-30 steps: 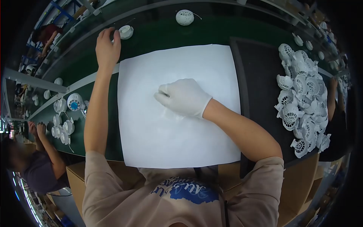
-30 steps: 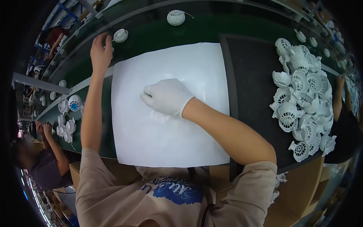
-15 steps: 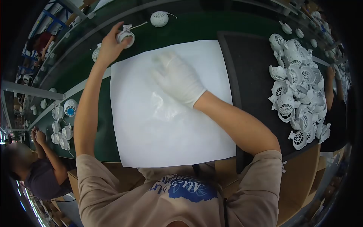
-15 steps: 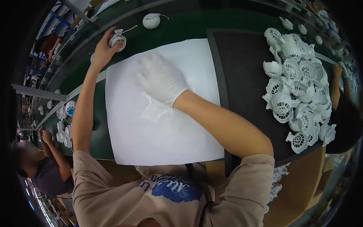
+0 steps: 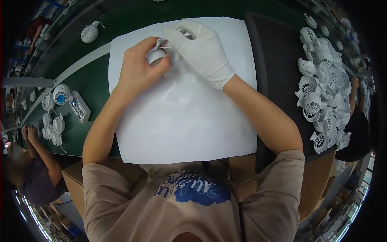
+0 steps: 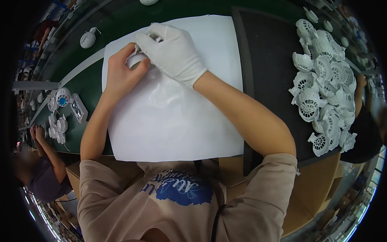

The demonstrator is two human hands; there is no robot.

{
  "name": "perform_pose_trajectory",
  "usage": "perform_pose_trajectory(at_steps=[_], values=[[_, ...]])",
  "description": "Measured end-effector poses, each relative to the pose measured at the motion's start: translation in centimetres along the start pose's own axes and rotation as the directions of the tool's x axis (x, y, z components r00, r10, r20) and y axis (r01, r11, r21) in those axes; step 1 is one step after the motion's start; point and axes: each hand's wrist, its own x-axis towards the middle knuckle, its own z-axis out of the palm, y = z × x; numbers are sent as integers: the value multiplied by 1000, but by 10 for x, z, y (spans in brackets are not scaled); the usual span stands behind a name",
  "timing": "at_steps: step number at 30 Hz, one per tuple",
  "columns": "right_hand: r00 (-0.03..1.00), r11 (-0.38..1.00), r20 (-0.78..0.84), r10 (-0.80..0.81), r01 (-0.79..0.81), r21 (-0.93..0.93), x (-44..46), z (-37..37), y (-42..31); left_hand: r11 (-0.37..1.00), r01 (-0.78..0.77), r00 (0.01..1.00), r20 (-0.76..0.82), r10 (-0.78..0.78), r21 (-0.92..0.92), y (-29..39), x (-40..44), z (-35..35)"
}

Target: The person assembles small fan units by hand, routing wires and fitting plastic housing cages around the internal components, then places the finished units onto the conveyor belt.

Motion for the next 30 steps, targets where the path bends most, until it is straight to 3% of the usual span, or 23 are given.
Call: perform_pose_trajectory(at_steps=[2, 3, 6, 7, 10, 14, 15, 17, 18, 19, 21, 22, 25, 26, 27, 28, 30], values=[[985, 969, 88, 150, -164, 184, -5, 3, -7, 997, -67, 997, -43, 68, 28, -6, 0, 3], [984, 968, 91, 157, -171, 183, -5, 4, -4, 998, -69, 996, -57, 69, 7, -10, 0, 4], [980, 996, 179, -87, 90, -13, -2, 8, 2, 997, -77, 994, -82, 74, -32, -12, 2, 2], [981, 996, 179, -82, 85, -13, 0, 6, 2, 999, -47, 998, -47, 48, 25, -11, 2, -1], [961, 877, 16, -275, 257, -405, 5, -13, -6, 992, 12, 1000, 18, -14, 125, -2, -1, -3], [947, 868, -70, -315, 257, -424, 10, -17, -4, 989, -39, 999, -5, 39, -144, 17, -17, 7], [947, 862, -65, -314, 256, -438, 12, -19, -2, 963, 81, 996, 50, -70, -259, 22, -20, 6], [987, 955, 143, 69, -24, -297, 17, -25, 6, 832, 316, 948, 195, -253, -456, 31, -25, 5], [936, 950, 246, 250, -187, -252, 16, -29, 9, 826, 303, 952, 196, -236, -475, 33, -28, 7], [938, 941, 230, 258, -191, -278, 15, -33, 12, 851, 146, 987, 135, -89, -505, 33, -32, 9], [691, 897, 612, 385, -436, -72, 12, -38, 14, 827, -177, 978, -2, 208, -533, 33, -37, 15], [695, 895, 598, 399, -438, -89, 12, -42, 11, 814, -188, 976, -12, 217, -550, 34, -38, 19], [576, 831, 601, 555, -346, -436, 23, -40, 6, 839, 10, 954, 258, 156, -545, 31, -46, 21], [573, 831, 603, 555, -343, -438, 24, -42, 4, 839, 9, 955, 253, 154, -544, 31, -47, 19], [780, 816, 472, 412, -85, -571, 25, -49, 0, 823, 75, 954, 281, 106, -563, 31, -46, 18], [912, 692, 368, 181, 148, -707, 28, -59, -5, 803, 134, 951, 303, 60, -580, 30, -44, 18], [985, 169, 172, -33, 175, -970, 36, -102, -22, 772, 192, 953, 304, 2, -606, 28, -40, 19]])
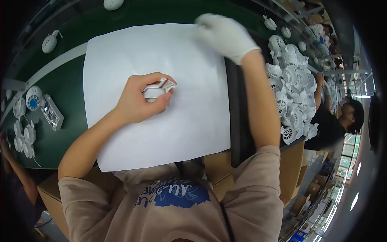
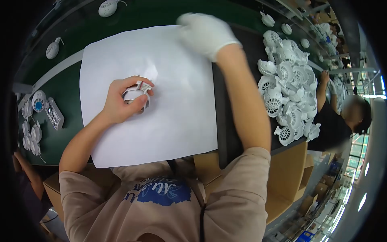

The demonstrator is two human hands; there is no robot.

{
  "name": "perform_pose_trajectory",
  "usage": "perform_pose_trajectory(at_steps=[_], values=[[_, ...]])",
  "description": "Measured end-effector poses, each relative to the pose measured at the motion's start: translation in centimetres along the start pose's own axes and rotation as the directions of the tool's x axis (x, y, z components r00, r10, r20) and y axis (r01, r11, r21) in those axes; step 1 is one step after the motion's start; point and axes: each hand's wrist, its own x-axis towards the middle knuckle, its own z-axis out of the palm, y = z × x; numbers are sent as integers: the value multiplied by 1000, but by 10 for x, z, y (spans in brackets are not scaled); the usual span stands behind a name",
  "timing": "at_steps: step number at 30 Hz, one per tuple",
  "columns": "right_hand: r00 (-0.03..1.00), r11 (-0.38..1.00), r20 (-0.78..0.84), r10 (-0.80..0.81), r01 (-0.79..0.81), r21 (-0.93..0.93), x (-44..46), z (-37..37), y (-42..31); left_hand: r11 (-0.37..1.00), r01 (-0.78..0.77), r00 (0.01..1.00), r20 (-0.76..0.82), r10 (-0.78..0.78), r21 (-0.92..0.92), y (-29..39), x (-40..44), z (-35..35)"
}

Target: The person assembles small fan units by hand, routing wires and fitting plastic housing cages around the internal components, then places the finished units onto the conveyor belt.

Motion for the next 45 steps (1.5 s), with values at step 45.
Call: perform_pose_trajectory(at_steps=[45], values=[[919, 907, -321, -230, 322, 272, -44, 43, -130, 918, -165, 873, -486, -33, -359, -25, 9, -1]])
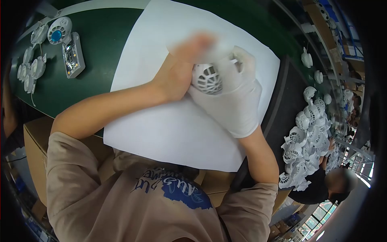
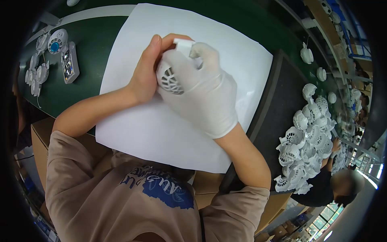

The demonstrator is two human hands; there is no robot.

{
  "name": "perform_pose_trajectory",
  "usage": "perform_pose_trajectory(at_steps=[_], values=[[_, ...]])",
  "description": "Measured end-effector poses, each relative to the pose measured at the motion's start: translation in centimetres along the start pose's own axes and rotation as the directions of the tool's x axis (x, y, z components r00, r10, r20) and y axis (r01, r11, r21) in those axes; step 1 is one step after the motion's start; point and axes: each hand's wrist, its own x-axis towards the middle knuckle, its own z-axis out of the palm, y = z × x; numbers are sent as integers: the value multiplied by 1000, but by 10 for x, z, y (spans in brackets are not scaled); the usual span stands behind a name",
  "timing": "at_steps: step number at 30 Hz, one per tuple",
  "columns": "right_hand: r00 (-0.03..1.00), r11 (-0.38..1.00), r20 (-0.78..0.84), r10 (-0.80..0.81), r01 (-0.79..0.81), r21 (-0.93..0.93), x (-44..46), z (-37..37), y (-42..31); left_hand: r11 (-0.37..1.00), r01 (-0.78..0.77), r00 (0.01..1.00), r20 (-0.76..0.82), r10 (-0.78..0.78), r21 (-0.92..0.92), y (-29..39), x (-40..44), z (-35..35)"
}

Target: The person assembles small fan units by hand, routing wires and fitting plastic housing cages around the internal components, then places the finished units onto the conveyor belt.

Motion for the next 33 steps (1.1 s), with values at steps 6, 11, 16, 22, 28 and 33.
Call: perform_pose_trajectory(at_steps=[6, 11, 16, 22, 28, 33], values=[[997, 1000, 73, 15, -14, -18, 2, 1, 2, 996, 79, 996, -39, -81, -49, 7, 6, 0], [988, 957, 51, 147, -155, 245, 3, 0, 29, 953, -63, 990, 142, 22, 296, 13, 11, -17], [989, 973, 48, 137, -143, 178, 0, 0, 34, 937, -95, 981, 191, 31, 335, 7, 16, -18], [998, 996, -4, -66, 66, 63, 4, -3, 15, 982, 154, 987, -37, -158, -107, 13, 16, -5], [1000, 997, 27, 11, -13, 72, -4, 5, 11, 977, 190, 982, 11, -190, -100, 7, 6, -4], [1000, 986, -27, 3, 1, 165, -6, 3, 13, 972, 218, 976, 17, -217, -85, 10, 4, -1]])
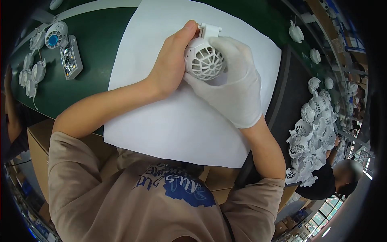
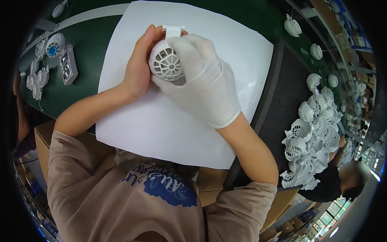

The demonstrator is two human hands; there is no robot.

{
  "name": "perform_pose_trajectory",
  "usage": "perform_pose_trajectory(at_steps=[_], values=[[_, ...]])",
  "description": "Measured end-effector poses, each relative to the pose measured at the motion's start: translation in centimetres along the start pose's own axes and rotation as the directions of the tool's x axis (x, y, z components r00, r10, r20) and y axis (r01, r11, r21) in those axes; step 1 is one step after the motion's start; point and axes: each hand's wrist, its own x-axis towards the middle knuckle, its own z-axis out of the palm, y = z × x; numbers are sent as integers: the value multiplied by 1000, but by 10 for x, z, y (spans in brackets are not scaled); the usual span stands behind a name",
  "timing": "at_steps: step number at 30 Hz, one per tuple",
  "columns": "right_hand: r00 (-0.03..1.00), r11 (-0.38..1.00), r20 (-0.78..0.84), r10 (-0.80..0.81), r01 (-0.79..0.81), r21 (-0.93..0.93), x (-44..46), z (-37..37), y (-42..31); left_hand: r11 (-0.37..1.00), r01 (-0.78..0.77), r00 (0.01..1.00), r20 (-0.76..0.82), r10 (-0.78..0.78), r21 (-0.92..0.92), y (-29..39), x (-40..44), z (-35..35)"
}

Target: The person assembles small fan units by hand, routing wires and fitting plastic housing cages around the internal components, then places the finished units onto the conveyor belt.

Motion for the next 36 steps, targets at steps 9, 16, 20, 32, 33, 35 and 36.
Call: perform_pose_trajectory(at_steps=[9, 16, 20, 32, 33, 35, 36], values=[[999, 999, 38, -27, 26, 28, 2, 2, 2, 996, -87, 996, -26, 87, 21, -3, 7, -12], [986, 992, 128, 111, -118, 53, 7, -8, 26, 789, -445, 891, 293, 346, 424, 0, 14, -19], [988, 999, 152, 38, -32, -38, 9, -14, 15, 751, -480, 874, 328, 360, 454, 2, 13, -24], [969, 974, 120, 217, -205, -100, 4, -7, 1, 623, -547, 822, 220, 525, 559, -7, 4, -16], [969, 974, 119, 217, -206, -99, 5, -7, 1, 622, -547, 822, 221, 524, 559, -7, 5, -15], [964, 970, 141, 227, -211, -121, 5, -10, -3, 596, -583, 790, 213, 576, 551, -7, 3, -11], [961, 968, 151, 232, -213, -133, 4, -10, -3, 582, -602, 771, 209, 601, 546, -8, 3, -9]])
